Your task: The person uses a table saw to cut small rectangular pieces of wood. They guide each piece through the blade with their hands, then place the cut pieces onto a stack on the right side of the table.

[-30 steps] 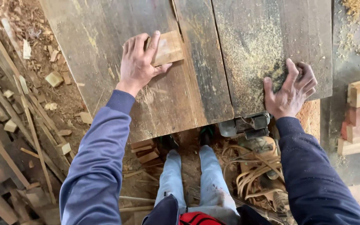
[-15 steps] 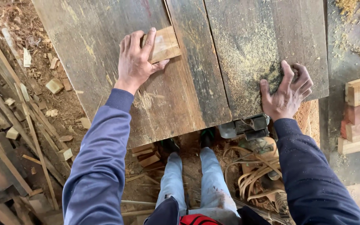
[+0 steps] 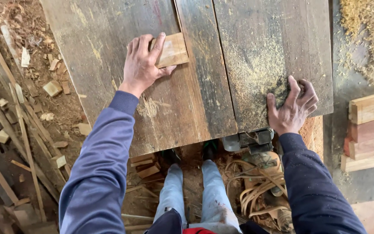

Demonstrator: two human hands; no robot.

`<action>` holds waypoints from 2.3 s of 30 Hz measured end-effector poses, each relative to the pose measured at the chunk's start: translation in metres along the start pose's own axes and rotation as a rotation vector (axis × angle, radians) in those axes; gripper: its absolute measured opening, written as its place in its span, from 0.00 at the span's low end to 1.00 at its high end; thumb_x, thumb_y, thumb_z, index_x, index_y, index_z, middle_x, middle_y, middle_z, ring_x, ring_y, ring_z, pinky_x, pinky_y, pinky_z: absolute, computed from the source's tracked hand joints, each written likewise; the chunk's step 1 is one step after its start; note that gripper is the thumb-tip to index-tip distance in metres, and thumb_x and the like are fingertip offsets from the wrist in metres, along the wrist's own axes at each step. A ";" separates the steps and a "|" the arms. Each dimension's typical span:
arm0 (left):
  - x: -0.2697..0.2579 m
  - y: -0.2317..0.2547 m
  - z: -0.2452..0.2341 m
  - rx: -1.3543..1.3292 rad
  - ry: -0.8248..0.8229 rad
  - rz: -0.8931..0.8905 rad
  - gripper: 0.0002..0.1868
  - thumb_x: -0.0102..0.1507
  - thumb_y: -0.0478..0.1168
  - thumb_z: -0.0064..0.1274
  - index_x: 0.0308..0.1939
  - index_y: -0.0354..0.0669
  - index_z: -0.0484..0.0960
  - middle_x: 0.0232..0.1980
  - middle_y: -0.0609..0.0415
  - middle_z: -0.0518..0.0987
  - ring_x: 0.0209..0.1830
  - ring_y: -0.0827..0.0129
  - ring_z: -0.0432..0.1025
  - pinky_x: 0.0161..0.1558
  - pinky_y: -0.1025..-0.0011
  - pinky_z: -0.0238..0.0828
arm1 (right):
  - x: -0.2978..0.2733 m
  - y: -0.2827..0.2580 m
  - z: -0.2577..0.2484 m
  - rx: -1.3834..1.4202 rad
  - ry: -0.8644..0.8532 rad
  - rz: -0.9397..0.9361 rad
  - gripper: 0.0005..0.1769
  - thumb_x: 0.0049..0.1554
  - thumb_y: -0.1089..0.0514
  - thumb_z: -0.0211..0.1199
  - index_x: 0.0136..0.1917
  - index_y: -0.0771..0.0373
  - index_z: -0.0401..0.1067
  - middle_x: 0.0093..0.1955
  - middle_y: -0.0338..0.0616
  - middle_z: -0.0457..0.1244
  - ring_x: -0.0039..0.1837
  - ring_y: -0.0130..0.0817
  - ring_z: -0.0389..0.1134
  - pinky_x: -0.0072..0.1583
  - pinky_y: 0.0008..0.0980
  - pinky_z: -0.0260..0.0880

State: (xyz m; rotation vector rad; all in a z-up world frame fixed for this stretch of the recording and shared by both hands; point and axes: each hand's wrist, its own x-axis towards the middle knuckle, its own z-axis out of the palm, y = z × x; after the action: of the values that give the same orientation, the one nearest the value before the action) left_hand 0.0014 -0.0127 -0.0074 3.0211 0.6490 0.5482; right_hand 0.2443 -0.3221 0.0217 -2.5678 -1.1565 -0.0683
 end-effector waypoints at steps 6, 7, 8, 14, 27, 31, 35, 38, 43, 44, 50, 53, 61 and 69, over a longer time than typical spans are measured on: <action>0.001 -0.005 0.005 0.038 -0.027 -0.005 0.40 0.60 0.71 0.37 0.59 0.41 0.65 0.46 0.45 0.62 0.42 0.58 0.61 0.42 0.58 0.67 | 0.002 0.004 0.005 -0.006 -0.004 0.011 0.32 0.55 0.30 0.37 0.63 0.52 0.55 0.60 0.52 0.45 0.58 0.49 0.46 0.52 0.52 0.51; 0.002 -0.004 0.003 0.034 -0.011 -0.001 0.40 0.60 0.71 0.34 0.58 0.40 0.67 0.45 0.45 0.63 0.41 0.58 0.61 0.41 0.59 0.66 | 0.002 0.005 0.007 -0.007 -0.013 0.023 0.33 0.55 0.29 0.36 0.63 0.51 0.54 0.60 0.51 0.45 0.59 0.49 0.46 0.52 0.53 0.52; 0.002 -0.003 0.001 0.028 0.002 0.002 0.41 0.60 0.72 0.32 0.57 0.40 0.68 0.44 0.45 0.63 0.40 0.58 0.62 0.40 0.60 0.65 | 0.000 0.007 0.008 -0.009 -0.025 0.037 0.33 0.54 0.29 0.35 0.64 0.49 0.53 0.61 0.51 0.45 0.59 0.48 0.46 0.53 0.53 0.53; 0.004 -0.006 0.003 -0.006 0.022 0.007 0.40 0.60 0.71 0.33 0.58 0.39 0.65 0.44 0.45 0.63 0.42 0.56 0.63 0.41 0.57 0.65 | 0.001 0.005 0.008 0.008 -0.024 0.041 0.34 0.54 0.28 0.35 0.64 0.48 0.52 0.61 0.52 0.45 0.59 0.49 0.46 0.54 0.52 0.51; 0.012 -0.008 0.000 -0.001 0.019 -0.005 0.37 0.60 0.69 0.40 0.56 0.40 0.68 0.43 0.46 0.63 0.39 0.57 0.61 0.39 0.60 0.64 | 0.002 0.000 0.003 0.002 -0.039 0.049 0.31 0.55 0.32 0.40 0.64 0.51 0.54 0.61 0.52 0.45 0.59 0.51 0.45 0.53 0.54 0.50; 0.011 -0.008 0.001 0.027 0.011 -0.014 0.39 0.60 0.71 0.32 0.56 0.41 0.69 0.43 0.47 0.62 0.38 0.59 0.60 0.37 0.60 0.65 | -0.001 0.002 0.005 0.001 -0.026 0.042 0.33 0.54 0.30 0.38 0.64 0.50 0.53 0.61 0.51 0.45 0.59 0.50 0.45 0.52 0.53 0.50; 0.018 -0.009 -0.003 0.018 -0.009 -0.022 0.39 0.59 0.71 0.35 0.56 0.41 0.68 0.42 0.46 0.62 0.37 0.57 0.60 0.38 0.59 0.63 | 0.002 -0.008 -0.006 0.016 -0.004 0.015 0.32 0.55 0.34 0.44 0.63 0.55 0.56 0.61 0.52 0.46 0.58 0.51 0.46 0.55 0.53 0.48; 0.019 -0.011 -0.002 0.021 -0.016 -0.012 0.40 0.59 0.71 0.34 0.56 0.39 0.69 0.41 0.47 0.62 0.38 0.57 0.60 0.41 0.60 0.63 | 0.002 -0.004 -0.002 0.001 -0.027 0.032 0.32 0.55 0.32 0.40 0.64 0.52 0.54 0.61 0.52 0.45 0.59 0.51 0.46 0.55 0.53 0.48; 0.014 -0.019 0.015 -0.071 -0.020 -0.088 0.43 0.49 0.68 0.50 0.60 0.47 0.66 0.44 0.49 0.65 0.42 0.53 0.63 0.46 0.57 0.61 | 0.001 0.008 0.007 -0.046 -0.040 0.005 0.31 0.55 0.34 0.46 0.65 0.49 0.51 0.59 0.48 0.42 0.58 0.50 0.42 0.56 0.49 0.44; 0.015 -0.019 0.015 -0.071 -0.026 -0.095 0.43 0.48 0.68 0.50 0.60 0.47 0.66 0.45 0.49 0.64 0.42 0.53 0.63 0.45 0.57 0.61 | 0.000 0.007 0.006 -0.039 -0.046 0.009 0.31 0.55 0.34 0.45 0.66 0.50 0.50 0.59 0.48 0.42 0.58 0.50 0.42 0.56 0.50 0.44; 0.017 -0.023 0.017 -0.074 -0.026 -0.110 0.43 0.48 0.68 0.51 0.60 0.47 0.66 0.45 0.49 0.64 0.42 0.53 0.63 0.46 0.56 0.62 | 0.001 0.011 0.008 -0.036 -0.065 -0.001 0.31 0.55 0.35 0.45 0.66 0.48 0.49 0.58 0.49 0.42 0.57 0.50 0.42 0.55 0.49 0.43; 0.019 -0.026 0.021 -0.080 -0.025 -0.111 0.43 0.48 0.68 0.51 0.59 0.47 0.66 0.45 0.50 0.64 0.41 0.53 0.63 0.46 0.56 0.62 | 0.001 0.011 0.008 -0.035 -0.068 0.003 0.31 0.53 0.37 0.48 0.66 0.48 0.49 0.59 0.49 0.42 0.58 0.51 0.42 0.55 0.50 0.44; 0.022 -0.032 0.022 -0.070 -0.021 -0.108 0.43 0.49 0.69 0.49 0.60 0.48 0.65 0.45 0.51 0.63 0.41 0.54 0.63 0.45 0.56 0.62 | 0.002 0.011 0.007 -0.027 -0.057 0.001 0.31 0.53 0.36 0.47 0.66 0.47 0.49 0.59 0.49 0.42 0.58 0.50 0.41 0.55 0.50 0.43; 0.030 -0.038 0.018 0.086 -0.070 -0.025 0.47 0.56 0.76 0.22 0.63 0.45 0.59 0.44 0.44 0.61 0.42 0.57 0.60 0.37 0.58 0.68 | 0.005 -0.002 -0.003 0.003 -0.023 0.028 0.32 0.55 0.32 0.40 0.65 0.50 0.53 0.61 0.49 0.46 0.59 0.47 0.45 0.54 0.51 0.49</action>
State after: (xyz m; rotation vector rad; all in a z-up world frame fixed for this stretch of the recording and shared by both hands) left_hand 0.0179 0.0352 -0.0171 3.0903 0.7240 0.4222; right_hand 0.2461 -0.3179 0.0259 -2.5884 -1.1281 -0.0305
